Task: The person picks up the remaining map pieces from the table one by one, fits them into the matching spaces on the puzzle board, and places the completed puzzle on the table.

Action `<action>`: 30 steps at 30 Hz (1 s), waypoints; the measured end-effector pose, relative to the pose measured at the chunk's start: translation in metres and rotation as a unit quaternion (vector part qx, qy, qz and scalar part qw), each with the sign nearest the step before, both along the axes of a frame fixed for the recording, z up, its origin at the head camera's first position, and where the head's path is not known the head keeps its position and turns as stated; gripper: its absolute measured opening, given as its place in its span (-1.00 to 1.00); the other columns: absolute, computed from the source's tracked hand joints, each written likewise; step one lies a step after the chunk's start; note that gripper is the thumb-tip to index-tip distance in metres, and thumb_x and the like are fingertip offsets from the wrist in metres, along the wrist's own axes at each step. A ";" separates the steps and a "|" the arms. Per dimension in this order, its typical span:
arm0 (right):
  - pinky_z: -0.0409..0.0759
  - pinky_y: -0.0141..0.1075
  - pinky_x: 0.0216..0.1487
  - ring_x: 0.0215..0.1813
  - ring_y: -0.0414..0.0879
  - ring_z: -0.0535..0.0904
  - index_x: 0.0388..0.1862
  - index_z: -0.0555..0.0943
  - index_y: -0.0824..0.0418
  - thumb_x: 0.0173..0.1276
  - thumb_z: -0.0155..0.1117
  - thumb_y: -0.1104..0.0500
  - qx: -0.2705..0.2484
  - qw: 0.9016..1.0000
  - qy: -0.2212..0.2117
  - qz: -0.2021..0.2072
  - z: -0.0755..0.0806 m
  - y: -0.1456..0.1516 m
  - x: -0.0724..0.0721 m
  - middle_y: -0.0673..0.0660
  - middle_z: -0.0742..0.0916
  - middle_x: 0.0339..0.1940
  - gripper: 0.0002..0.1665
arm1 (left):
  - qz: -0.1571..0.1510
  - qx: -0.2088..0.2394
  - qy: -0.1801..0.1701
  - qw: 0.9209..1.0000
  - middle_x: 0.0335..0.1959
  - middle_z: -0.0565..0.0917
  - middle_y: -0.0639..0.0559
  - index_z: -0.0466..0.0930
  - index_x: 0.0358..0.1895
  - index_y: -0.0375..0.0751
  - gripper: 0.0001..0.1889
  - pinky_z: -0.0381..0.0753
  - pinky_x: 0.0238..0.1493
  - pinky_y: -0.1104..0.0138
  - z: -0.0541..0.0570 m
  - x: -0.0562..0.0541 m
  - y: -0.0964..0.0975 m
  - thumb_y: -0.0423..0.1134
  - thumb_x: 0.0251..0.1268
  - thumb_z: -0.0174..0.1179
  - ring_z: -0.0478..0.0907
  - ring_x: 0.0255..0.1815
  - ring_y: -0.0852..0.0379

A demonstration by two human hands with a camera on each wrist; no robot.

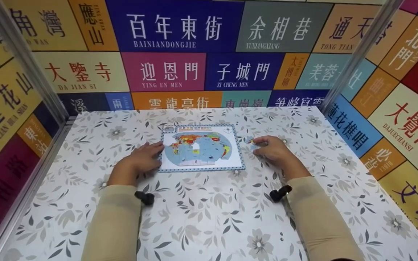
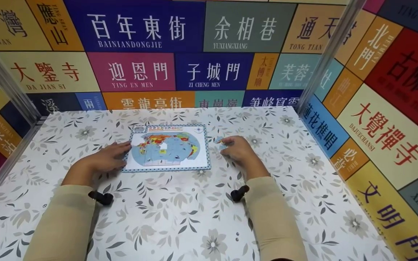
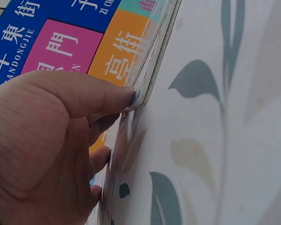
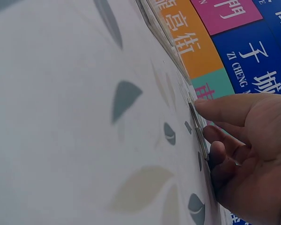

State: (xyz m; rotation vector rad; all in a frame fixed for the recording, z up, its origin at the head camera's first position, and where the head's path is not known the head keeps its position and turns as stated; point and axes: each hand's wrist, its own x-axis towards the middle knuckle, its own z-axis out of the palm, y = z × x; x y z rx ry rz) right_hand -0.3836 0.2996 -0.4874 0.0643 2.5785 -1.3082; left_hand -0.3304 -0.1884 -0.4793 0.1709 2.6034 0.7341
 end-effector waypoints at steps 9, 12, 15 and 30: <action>0.52 0.02 0.57 0.52 0.20 0.52 0.38 0.64 0.19 0.41 0.48 0.23 0.027 0.999 0.013 0.029 -0.002 0.000 0.002 0.25 0.65 0.48 -0.44 | -0.008 -0.001 0.011 1.000 0.83 -0.07 0.26 0.08 0.76 0.22 -0.23 -0.38 0.76 -0.35 -0.001 -0.001 0.000 -0.08 0.55 0.10 -0.40 0.86 -0.21; 0.49 0.04 0.59 0.51 0.22 0.51 0.37 0.65 0.19 0.43 0.47 0.21 0.035 0.999 0.013 0.035 0.000 0.000 0.003 0.28 0.63 0.47 -0.46 | -0.011 -0.003 0.015 1.000 0.83 -0.06 0.25 0.08 0.76 0.20 -0.23 -0.38 0.76 -0.35 -0.001 -0.001 0.000 -0.08 0.55 0.10 -0.39 0.86 -0.21; 0.48 0.07 0.59 0.49 0.23 0.51 0.37 0.68 0.17 0.44 0.46 0.18 0.054 0.997 0.019 0.047 0.001 0.001 0.003 0.29 0.60 0.45 -0.47 | -0.012 -0.004 0.015 1.000 0.83 -0.07 0.24 0.08 0.76 0.20 -0.23 -0.38 0.76 -0.36 0.000 0.000 0.000 -0.07 0.55 0.10 -0.39 0.86 -0.22; 0.55 0.11 0.53 0.50 0.25 0.52 0.42 0.65 0.18 0.52 0.39 0.13 0.077 0.993 0.024 0.090 0.001 0.002 0.001 0.31 0.61 0.49 -0.47 | -0.017 -0.015 0.016 1.000 0.84 -0.07 0.21 0.06 0.77 0.17 -0.24 -0.34 0.74 -0.40 -0.001 0.001 0.001 -0.03 0.59 0.09 -0.37 0.85 -0.24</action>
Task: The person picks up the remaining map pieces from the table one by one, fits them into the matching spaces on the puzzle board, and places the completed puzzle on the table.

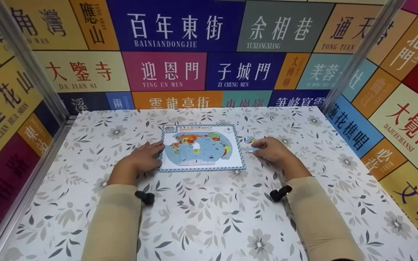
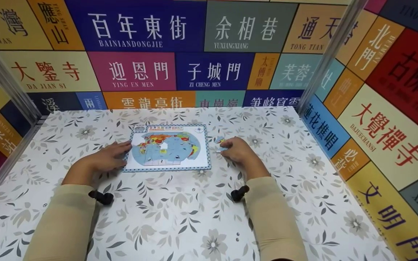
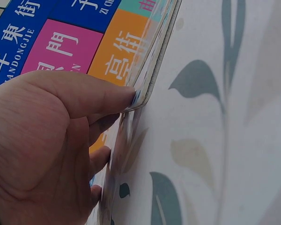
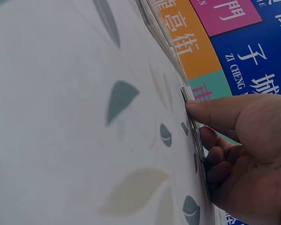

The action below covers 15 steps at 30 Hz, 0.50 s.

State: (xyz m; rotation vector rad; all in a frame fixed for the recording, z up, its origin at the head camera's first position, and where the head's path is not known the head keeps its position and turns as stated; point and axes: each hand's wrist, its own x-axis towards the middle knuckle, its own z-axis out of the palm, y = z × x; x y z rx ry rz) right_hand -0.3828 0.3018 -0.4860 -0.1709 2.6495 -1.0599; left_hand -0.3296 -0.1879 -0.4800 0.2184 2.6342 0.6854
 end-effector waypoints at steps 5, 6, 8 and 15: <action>0.56 0.08 0.51 0.48 0.22 0.54 0.43 0.64 0.16 0.53 0.38 0.10 -0.008 1.000 -0.012 -0.020 0.001 -0.002 0.000 0.29 0.62 0.49 -0.47 | 0.002 0.002 -0.001 1.000 0.84 -0.07 0.22 0.06 0.76 0.18 -0.24 -0.35 0.74 -0.40 0.000 0.000 -0.001 -0.03 0.58 0.10 -0.39 0.85 -0.23; 0.57 0.07 0.51 0.48 0.22 0.54 0.43 0.63 0.16 0.54 0.38 0.09 -0.009 1.000 -0.014 -0.023 0.001 -0.002 0.000 0.29 0.61 0.49 -0.47 | 0.003 0.003 -0.002 1.000 0.84 -0.07 0.23 0.06 0.76 0.19 -0.24 -0.35 0.75 -0.40 0.000 0.000 -0.001 -0.04 0.58 0.10 -0.39 0.86 -0.23; 0.56 0.07 0.51 0.47 0.21 0.54 0.43 0.63 0.16 0.54 0.38 0.09 -0.011 0.999 -0.013 -0.028 0.002 -0.002 0.000 0.29 0.62 0.48 -0.47 | 0.005 0.002 -0.001 1.000 0.84 -0.07 0.23 0.06 0.76 0.20 -0.24 -0.35 0.75 -0.40 0.001 0.000 -0.001 -0.04 0.58 0.10 -0.38 0.86 -0.22; 0.60 0.00 0.38 0.40 0.17 0.54 0.39 0.67 0.06 0.55 0.37 0.07 -0.011 1.000 0.001 -0.026 0.007 -0.006 0.002 0.26 0.61 0.43 -0.53 | -0.002 0.001 0.007 1.000 0.84 -0.06 0.20 0.07 0.76 0.17 -0.24 -0.36 0.75 -0.38 -0.001 -0.001 -0.001 -0.04 0.57 0.10 -0.37 0.85 -0.23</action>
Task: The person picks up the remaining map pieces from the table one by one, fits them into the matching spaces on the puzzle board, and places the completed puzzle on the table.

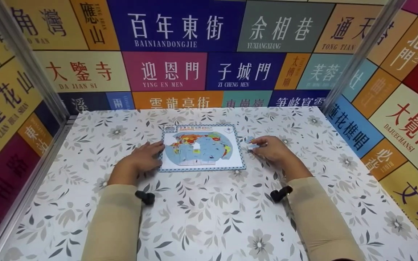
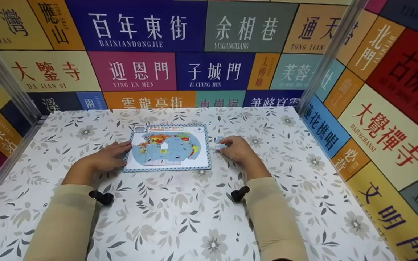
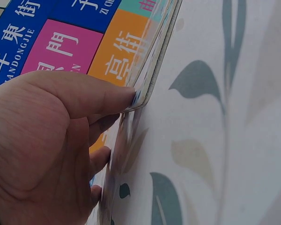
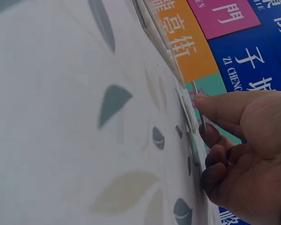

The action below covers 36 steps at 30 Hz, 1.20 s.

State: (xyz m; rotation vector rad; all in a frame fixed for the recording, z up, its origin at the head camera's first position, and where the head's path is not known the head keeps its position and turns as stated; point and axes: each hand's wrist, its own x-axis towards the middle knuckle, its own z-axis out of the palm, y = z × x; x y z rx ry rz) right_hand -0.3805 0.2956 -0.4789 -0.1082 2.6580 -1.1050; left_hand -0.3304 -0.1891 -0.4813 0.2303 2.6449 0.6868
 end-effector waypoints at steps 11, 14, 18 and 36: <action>0.63 -0.23 -0.10 0.03 0.03 0.58 0.39 0.67 0.05 0.53 0.39 0.02 0.031 0.999 0.023 0.037 0.015 -0.022 0.009 0.19 0.65 0.38 -0.51 | 0.014 0.009 -0.012 1.000 0.84 -0.09 0.26 0.07 0.76 0.26 -0.24 -0.32 0.74 -0.40 0.000 0.000 0.000 -0.03 0.59 0.11 -0.39 0.86 -0.22; 0.64 -0.23 -0.13 -0.01 0.02 0.58 0.35 0.69 0.02 0.51 0.40 0.02 0.029 0.999 0.014 0.038 0.019 -0.031 0.012 0.17 0.66 0.34 -0.54 | 0.016 0.009 -0.014 1.000 0.84 -0.09 0.27 0.07 0.76 0.27 -0.24 -0.34 0.74 -0.39 0.000 -0.001 0.000 -0.03 0.57 0.11 -0.40 0.86 -0.20; 0.61 -0.17 -0.01 0.07 0.04 0.57 0.29 0.72 -0.04 0.50 0.42 0.01 0.035 0.998 0.015 0.048 0.026 -0.045 0.017 0.13 0.69 0.29 -0.59 | 0.019 0.012 -0.022 1.000 0.83 -0.10 0.29 0.06 0.76 0.28 -0.23 -0.36 0.74 -0.41 0.002 -0.001 0.000 -0.03 0.56 0.11 -0.42 0.86 -0.21; 0.61 -0.13 -0.01 0.01 0.00 0.58 0.26 0.75 -0.01 0.48 0.46 0.00 0.019 0.991 0.016 0.128 0.034 -0.099 0.024 0.09 0.74 0.22 -0.59 | 0.001 0.010 -0.018 1.000 0.84 -0.09 0.21 0.05 0.77 0.17 -0.24 -0.41 0.75 -0.38 0.001 -0.001 0.000 -0.05 0.59 0.09 -0.42 0.85 -0.22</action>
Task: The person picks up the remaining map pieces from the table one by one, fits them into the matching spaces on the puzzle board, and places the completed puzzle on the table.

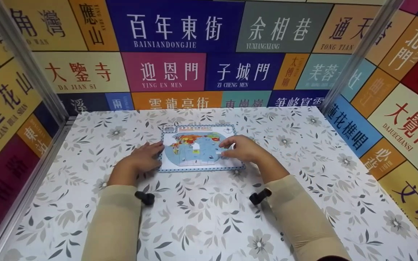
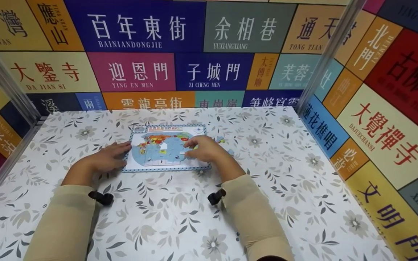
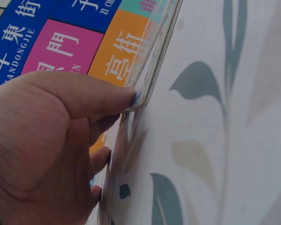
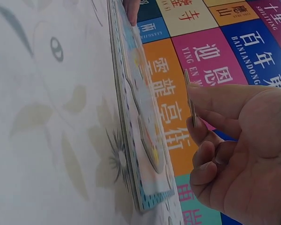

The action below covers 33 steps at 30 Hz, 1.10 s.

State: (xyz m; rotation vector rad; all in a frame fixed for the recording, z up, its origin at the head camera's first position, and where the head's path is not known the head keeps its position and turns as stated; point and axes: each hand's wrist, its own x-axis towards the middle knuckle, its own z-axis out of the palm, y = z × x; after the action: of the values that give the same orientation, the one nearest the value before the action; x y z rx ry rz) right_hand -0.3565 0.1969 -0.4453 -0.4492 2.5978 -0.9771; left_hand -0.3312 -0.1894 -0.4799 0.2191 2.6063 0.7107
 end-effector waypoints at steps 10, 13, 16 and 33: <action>0.68 0.03 0.33 0.32 0.08 0.66 0.23 0.76 0.04 0.47 0.48 0.06 0.013 1.000 0.000 0.021 -0.013 -0.007 -0.001 0.08 0.78 0.26 -0.61 | 0.014 0.009 -0.008 1.000 0.83 -0.09 0.27 0.06 0.76 0.23 -0.24 -0.42 0.74 -0.38 0.002 0.001 0.001 -0.07 0.58 0.09 -0.44 0.86 -0.19; 0.67 0.05 0.38 0.34 0.11 0.66 0.21 0.76 0.06 0.44 0.50 0.06 0.007 1.000 -0.008 0.020 -0.017 -0.006 -0.002 0.08 0.79 0.26 -0.61 | 0.019 0.009 -0.013 1.000 0.83 -0.10 0.30 0.06 0.76 0.25 -0.24 -0.41 0.74 -0.38 0.002 0.001 0.001 -0.07 0.57 0.09 -0.44 0.86 -0.18; 0.67 0.05 0.39 0.34 0.12 0.67 0.19 0.76 0.07 0.43 0.51 0.06 0.008 1.000 -0.012 0.019 -0.020 -0.006 -0.002 0.09 0.79 0.24 -0.62 | 0.021 0.008 -0.014 1.000 0.83 -0.10 0.31 0.06 0.76 0.25 -0.24 -0.41 0.74 -0.39 0.002 0.001 0.001 -0.07 0.57 0.10 -0.44 0.86 -0.18; 0.65 -0.07 0.16 0.04 -0.02 0.64 0.08 0.77 0.05 0.40 0.53 0.07 0.044 0.998 -0.009 0.035 -0.028 -0.006 -0.004 0.08 0.79 -0.01 -0.69 | 0.009 0.006 0.012 1.000 0.84 -0.04 0.17 0.09 0.76 0.17 -0.23 -0.37 0.77 -0.35 0.000 0.002 0.000 -0.07 0.55 0.10 -0.37 0.86 -0.21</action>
State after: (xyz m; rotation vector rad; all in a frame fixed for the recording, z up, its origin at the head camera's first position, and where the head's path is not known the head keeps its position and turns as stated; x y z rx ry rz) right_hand -0.3600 0.1905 -0.4731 -0.5024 2.5783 -0.8379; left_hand -0.3291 -0.1893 -0.4795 0.2087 2.6306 0.7354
